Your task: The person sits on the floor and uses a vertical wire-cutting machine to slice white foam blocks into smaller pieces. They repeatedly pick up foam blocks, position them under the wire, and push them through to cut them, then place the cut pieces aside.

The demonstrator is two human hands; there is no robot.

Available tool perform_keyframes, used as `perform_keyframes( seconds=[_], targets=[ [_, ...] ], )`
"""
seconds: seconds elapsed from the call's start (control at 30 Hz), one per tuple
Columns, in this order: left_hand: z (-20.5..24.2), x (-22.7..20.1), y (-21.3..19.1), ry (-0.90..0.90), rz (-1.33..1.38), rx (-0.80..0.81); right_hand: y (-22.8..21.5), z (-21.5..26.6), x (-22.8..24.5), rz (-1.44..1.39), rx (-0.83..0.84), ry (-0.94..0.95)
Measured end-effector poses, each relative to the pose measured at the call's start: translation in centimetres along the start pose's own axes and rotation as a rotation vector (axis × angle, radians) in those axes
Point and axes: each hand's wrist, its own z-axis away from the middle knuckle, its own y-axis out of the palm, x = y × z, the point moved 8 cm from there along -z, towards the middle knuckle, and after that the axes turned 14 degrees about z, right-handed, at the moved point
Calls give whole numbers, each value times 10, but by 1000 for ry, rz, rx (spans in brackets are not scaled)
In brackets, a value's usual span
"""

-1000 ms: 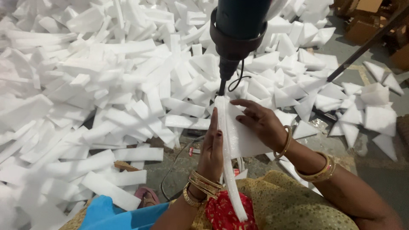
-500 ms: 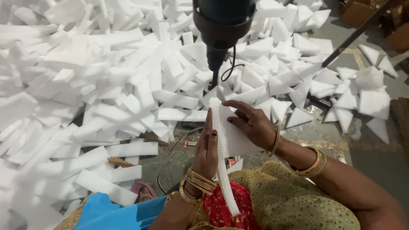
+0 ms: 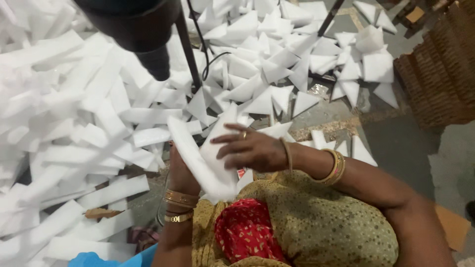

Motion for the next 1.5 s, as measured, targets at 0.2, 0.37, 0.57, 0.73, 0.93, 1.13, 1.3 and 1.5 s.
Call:
perform_keyframes(
  seconds=[0.2,0.37,0.57,0.73,0.93,1.13,1.3,1.5],
  targets=[
    [3,-7,5,-24,118,-46,11,41,-26,102,25,87],
    [-15,1,-41,58,20,-85,61,182,-172,-3,186,1021],
    [-15,12,-38,63,-108,4,180,328,-219,199,668,1110],
    [8,-14,-4,165,-387,75,241,339,-179,439,990,972],
    [23,-23,-9,184,-322,42,220,329,-164,445,916,1165],
    [37,-30,4,263,-490,45,88,239,-157,-247,162,1576],
    [68,-52,51,405,-641,96,-26,77,-90,-438,61,1194],
    [108,-65,81,502,-589,226,-40,-18,-19,-392,198,1004]
  ],
)
